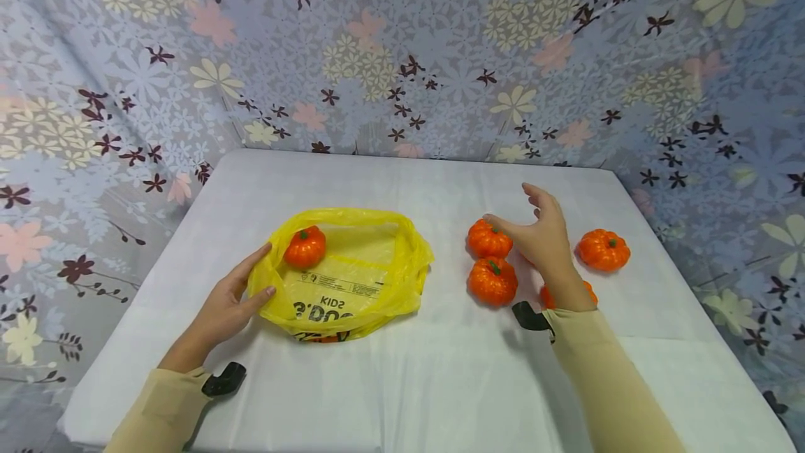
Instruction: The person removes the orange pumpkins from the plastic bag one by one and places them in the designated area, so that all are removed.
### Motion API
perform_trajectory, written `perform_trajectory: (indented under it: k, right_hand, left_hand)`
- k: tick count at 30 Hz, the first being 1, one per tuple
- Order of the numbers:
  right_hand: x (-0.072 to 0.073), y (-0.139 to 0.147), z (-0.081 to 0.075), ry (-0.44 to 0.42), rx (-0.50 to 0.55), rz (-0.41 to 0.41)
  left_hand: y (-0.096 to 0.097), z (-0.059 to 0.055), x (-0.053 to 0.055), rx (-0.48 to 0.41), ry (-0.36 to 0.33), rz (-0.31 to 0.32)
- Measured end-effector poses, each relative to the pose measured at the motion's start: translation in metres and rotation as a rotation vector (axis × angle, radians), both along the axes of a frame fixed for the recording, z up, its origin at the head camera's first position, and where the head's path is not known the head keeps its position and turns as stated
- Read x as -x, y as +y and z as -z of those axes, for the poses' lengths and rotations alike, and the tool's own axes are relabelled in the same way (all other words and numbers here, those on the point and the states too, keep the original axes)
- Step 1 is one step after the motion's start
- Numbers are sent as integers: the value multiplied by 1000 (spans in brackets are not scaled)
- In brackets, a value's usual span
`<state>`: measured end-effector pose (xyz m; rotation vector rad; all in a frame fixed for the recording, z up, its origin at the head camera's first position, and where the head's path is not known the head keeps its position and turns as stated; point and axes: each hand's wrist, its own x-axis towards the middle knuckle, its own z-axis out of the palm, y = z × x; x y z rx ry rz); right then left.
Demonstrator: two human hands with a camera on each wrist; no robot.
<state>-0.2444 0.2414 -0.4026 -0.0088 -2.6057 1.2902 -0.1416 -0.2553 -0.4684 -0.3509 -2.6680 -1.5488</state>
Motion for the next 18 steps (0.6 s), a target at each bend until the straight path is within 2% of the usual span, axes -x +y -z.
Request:
perform_trajectory:
  k: [4,10,18]
  right_hand:
    - [4,-14,4,8,8,-23]
    - [5,-38,4,-18,-35,-71]
    - [6,-70,7,7,-66,-157]
  left_hand:
    - [0,-1,1,5,-8,-2]
    - [1,-1,-1,17,-22,-12]
    - [3,1,0,5,10,3]
